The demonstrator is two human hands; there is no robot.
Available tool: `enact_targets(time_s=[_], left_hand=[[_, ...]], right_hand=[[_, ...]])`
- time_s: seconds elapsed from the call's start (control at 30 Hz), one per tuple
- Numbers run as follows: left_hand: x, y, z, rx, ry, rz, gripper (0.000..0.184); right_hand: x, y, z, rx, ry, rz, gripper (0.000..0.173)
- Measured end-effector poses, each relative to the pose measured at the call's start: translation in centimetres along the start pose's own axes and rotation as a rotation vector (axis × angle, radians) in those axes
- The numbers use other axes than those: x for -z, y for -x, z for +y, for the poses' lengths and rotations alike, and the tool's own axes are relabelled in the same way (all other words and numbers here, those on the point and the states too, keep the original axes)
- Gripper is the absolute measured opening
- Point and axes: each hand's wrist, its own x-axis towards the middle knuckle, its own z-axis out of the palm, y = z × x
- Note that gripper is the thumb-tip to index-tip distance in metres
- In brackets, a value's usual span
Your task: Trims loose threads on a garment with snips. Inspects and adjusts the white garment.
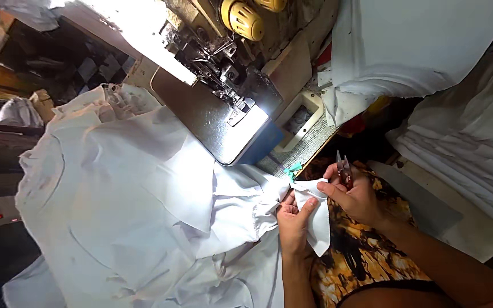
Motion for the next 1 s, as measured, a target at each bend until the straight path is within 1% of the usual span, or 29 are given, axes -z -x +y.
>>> enact_targets(time_s=[0.03, 0.1, 0.17, 0.2, 0.27, 0.4, 0.5, 0.63, 0.73, 0.87, 1.0], left_hand=[[0.0, 0.0, 0.0, -0.004, -0.007, 0.005, 0.028], [0.0, -0.1, -0.2, -0.025, -0.018, 0.011, 0.027], [0.2, -0.2, -0.5, -0.054, -0.035, 0.017, 0.028], [0.2, -0.1, -0.5, -0.061, -0.048, 0.020, 0.029], [0.2, -0.1, -0.3, -0.058, -0.067, 0.031, 0.029], [0.5, 0.0, 0.0, -0.049, -0.120, 0.048, 0.026], [0.7, 0.0, 0.1, -0.041, -0.138, 0.040, 0.024], [0.7, 0.0, 0.2, -0.029, -0.130, 0.053, 0.024], [1.0, 0.0, 0.4, -0.023, -0.100, -0.002, 0.025], [1.4, 0.0, 0.5, -0.025, -0.085, -0.080, 0.022], [1.4, 0.1, 0.8, -0.006, -0.068, -0.077, 0.025]], right_hand=[[0.0, -0.2, 0.1, 0.094, 0.056, -0.025, 0.017], [0.0, -0.6, 0.2, 0.249, 0.235, -0.134, 0.022], [0.0, -0.9, 0.3, 0.307, 0.427, -0.226, 0.025], [-0.2, -1.0, 0.4, 0.311, 0.464, -0.244, 0.024], [-0.3, -1.4, 0.4, 0.268, 0.444, -0.241, 0.022], [0.3, -2.7, -0.3, 0.173, 0.294, -0.281, 0.023], [0.6, -3.7, -0.8, 0.128, 0.312, -0.311, 0.025], [0.0, -3.9, -2.0, -0.001, 0.292, -0.358, 0.022], [-0.2, -4.1, -2.2, -0.027, 0.294, -0.372, 0.018], [0.2, -4.2, -2.1, -0.034, 0.306, -0.444, 0.023], [1.2, -4.0, -1.2, -0.046, 0.194, -0.435, 0.025]])
